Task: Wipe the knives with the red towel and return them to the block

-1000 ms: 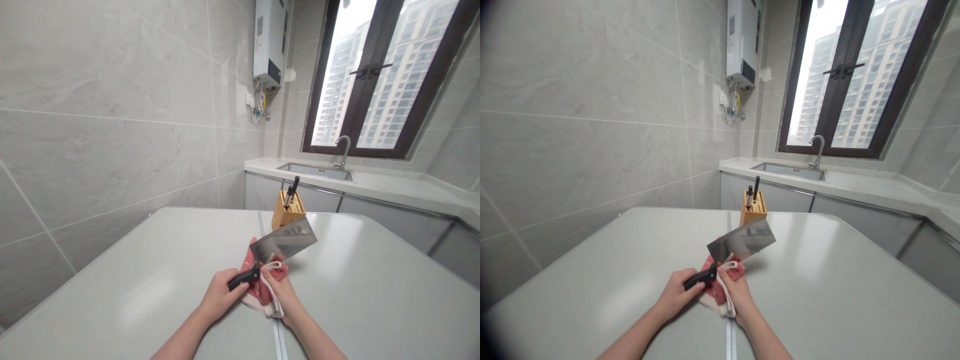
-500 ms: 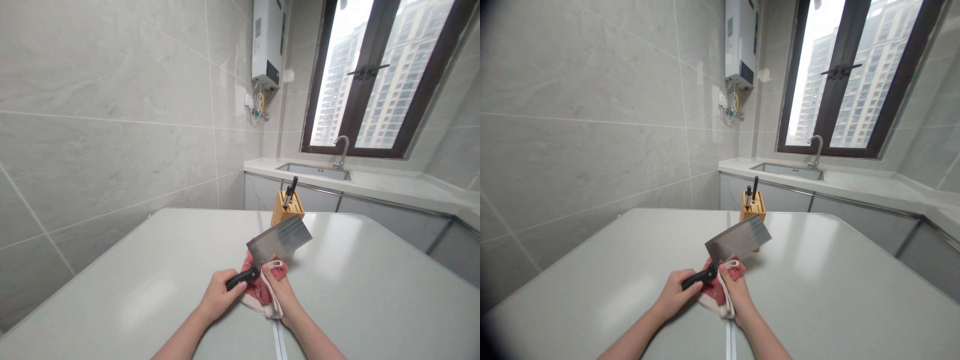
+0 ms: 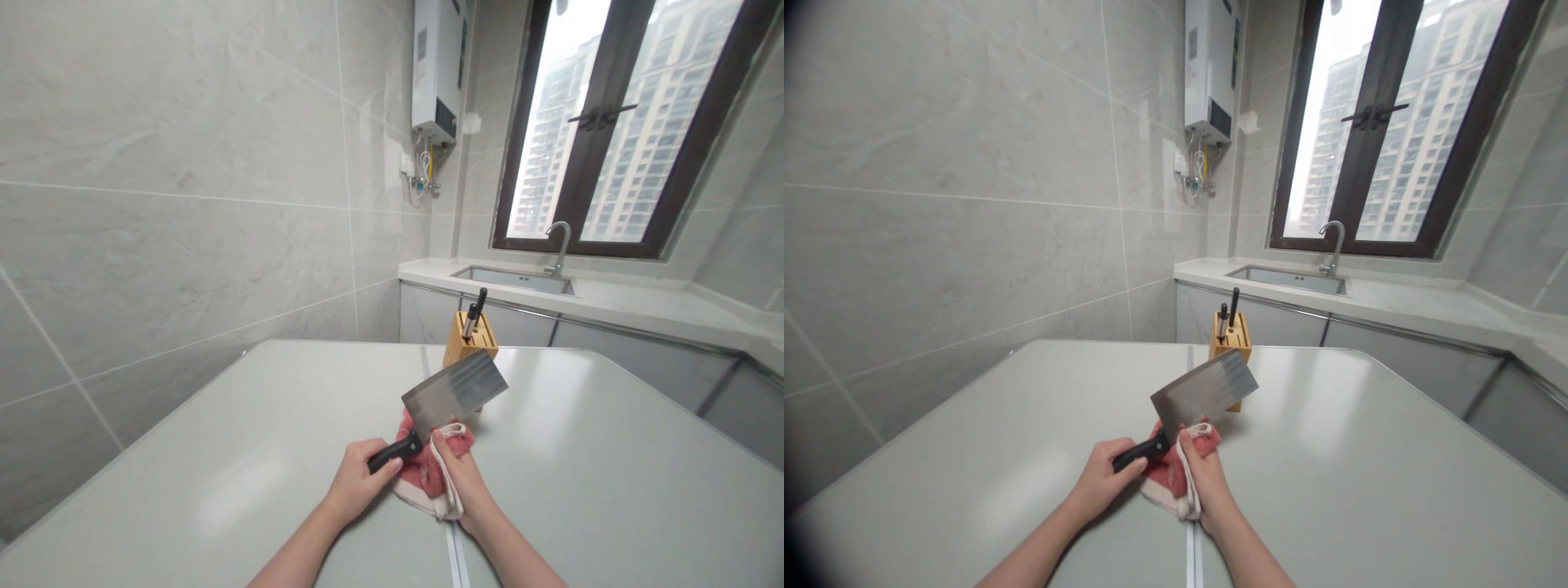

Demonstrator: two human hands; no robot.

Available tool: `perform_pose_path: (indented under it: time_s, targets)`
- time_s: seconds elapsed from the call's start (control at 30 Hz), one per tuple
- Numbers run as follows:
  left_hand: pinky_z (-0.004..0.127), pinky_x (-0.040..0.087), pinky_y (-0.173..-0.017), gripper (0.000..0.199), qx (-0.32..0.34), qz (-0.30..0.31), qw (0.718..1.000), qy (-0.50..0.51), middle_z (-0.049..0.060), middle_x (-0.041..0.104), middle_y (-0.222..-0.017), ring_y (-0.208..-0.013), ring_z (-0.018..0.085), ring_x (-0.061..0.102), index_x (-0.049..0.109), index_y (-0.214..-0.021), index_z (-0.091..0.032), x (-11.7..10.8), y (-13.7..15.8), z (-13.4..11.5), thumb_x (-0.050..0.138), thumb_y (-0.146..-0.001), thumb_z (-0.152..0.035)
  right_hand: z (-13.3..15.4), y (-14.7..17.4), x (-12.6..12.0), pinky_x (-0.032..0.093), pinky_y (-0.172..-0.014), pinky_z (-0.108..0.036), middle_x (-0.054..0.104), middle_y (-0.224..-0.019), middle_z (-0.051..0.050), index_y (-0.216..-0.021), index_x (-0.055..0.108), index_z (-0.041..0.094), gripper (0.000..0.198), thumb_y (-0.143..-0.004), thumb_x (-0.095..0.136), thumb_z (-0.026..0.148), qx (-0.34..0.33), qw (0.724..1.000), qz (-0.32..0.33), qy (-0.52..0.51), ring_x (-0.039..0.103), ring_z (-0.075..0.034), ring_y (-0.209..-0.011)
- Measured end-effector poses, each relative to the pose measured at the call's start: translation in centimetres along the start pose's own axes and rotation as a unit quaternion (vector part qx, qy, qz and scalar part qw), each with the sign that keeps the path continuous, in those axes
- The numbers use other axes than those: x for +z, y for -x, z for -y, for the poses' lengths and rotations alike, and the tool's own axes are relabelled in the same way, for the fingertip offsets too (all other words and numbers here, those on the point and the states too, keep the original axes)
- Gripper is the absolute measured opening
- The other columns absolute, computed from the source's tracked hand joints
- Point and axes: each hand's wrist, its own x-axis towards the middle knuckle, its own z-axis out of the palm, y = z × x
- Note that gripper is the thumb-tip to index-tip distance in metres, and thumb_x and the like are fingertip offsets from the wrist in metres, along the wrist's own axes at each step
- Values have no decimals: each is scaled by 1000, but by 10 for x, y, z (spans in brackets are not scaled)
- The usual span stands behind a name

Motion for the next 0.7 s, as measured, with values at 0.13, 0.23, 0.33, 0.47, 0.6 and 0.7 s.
perform_pose_path:
  time_s: [0.13,0.23,0.33,0.47,0.6,0.7]
  targets:
    - [21,25,-50,35,-4,1,1000,4,-3,43,-55,-53,10,38,56,-63,-12,0,1,0,50,-81,-43,6,-2,-1,52,-72,-32,72,-87,-6,-91,61,19,31,-71,64,43,19,997,24,-75,67,-23,-83]
    - [21,24,-50,36,-5,5,1000,-4,-3,41,-55,-53,10,37,55,-61,-13,0,1,0,50,-81,-42,12,-1,2,52,-72,-33,72,-88,-8,-91,64,19,33,-74,59,47,39,991,57,-116,66,-23,-84]
    - [21,23,-49,35,-4,15,1000,-20,-4,40,-54,-52,9,36,55,-60,-13,1,1,2,51,-80,-42,17,3,7,52,-72,-34,71,-94,-9,-95,64,18,36,-76,55,48,67,985,78,-141,66,-24,-86]
    - [21,23,-50,32,-5,30,999,-36,-4,41,-54,-52,9,37,55,-61,-13,2,1,2,51,-80,-39,22,10,10,51,-76,-35,69,-102,-8,-98,63,16,30,-75,58,35,115,974,104,-168,63,-24,-94]
    - [21,23,-49,34,-11,35,999,-36,-4,40,-53,-51,9,36,53,-60,-13,3,0,1,51,-80,-41,20,12,5,50,-81,-36,69,-101,-7,-94,65,15,30,-65,60,21,130,968,124,-172,63,-25,-95]
    - [21,22,-49,35,-12,39,999,-33,-4,41,-53,-50,9,36,54,-60,-13,3,-1,1,50,-80,-41,14,12,4,50,-81,-38,70,-96,-7,-93,64,16,30,-63,62,15,117,971,133,-158,64,-25,-91]
